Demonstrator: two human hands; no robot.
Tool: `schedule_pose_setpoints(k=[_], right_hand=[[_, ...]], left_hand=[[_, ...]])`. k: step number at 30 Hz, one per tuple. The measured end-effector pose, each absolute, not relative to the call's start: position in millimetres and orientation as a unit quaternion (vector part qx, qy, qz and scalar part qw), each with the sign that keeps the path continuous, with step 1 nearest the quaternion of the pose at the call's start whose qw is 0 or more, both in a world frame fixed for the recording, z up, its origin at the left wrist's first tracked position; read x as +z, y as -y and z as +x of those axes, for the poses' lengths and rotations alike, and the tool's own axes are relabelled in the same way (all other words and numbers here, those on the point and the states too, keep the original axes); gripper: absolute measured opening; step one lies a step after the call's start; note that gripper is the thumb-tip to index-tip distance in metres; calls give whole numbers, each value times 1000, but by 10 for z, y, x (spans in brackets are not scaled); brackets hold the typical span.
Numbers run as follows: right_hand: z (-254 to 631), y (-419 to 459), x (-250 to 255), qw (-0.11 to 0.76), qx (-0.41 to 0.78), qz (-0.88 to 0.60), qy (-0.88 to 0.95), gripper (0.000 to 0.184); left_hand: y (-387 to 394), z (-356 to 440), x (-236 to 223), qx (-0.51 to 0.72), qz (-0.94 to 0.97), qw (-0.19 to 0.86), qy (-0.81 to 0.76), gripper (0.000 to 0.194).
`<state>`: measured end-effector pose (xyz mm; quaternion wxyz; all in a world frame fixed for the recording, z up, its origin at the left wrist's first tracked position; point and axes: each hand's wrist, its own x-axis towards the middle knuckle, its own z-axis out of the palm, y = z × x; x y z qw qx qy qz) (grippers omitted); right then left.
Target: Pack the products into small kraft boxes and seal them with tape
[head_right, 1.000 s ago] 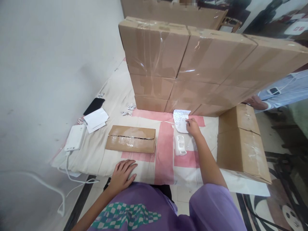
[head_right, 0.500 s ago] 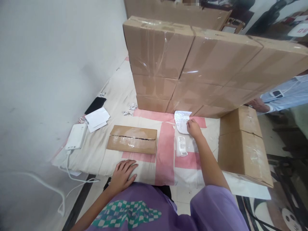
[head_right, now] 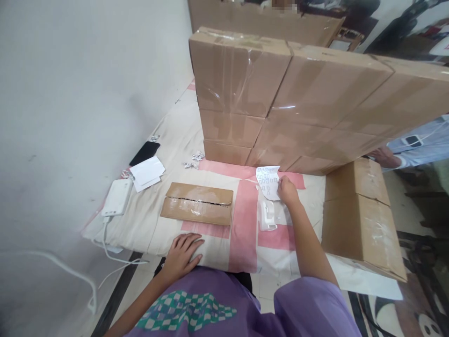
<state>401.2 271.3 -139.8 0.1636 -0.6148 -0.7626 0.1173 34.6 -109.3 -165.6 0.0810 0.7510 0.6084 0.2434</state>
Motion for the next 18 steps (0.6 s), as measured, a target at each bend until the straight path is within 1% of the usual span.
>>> schedule_pose_setpoints(k=[3, 7, 10, 13, 14, 16, 17, 18], right_hand=[[3983, -2689, -1299, 201, 125, -625, 744, 13], [3903, -2530, -1083, 290, 111, -611, 728, 9], [3743, -2129, -897, 374, 85, -594, 707, 11], [3430, -1475, -775, 462, 71, -582, 666, 17], [3292, -1243, -765, 517, 104, -565, 635, 15], [2988, -833, -807, 590, 194, -534, 574, 16], [2835, -676, -859, 602, 262, -522, 545, 17], [2692, -559, -927, 594, 305, -518, 535, 19]], left_hand=[[1090, 344, -1659, 246, 749, 83, -609, 32], [1089, 345, -1665, 244, 747, 86, -612, 31], [1087, 347, -1668, 239, 748, 85, -613, 30], [1075, 345, -1658, 237, 747, 73, -616, 29], [1070, 344, -1652, 237, 748, 70, -616, 29], [1067, 336, -1641, 236, 751, 69, -613, 28], [1072, 329, -1638, 238, 754, 70, -609, 28], [1083, 318, -1638, 244, 756, 70, -603, 27]])
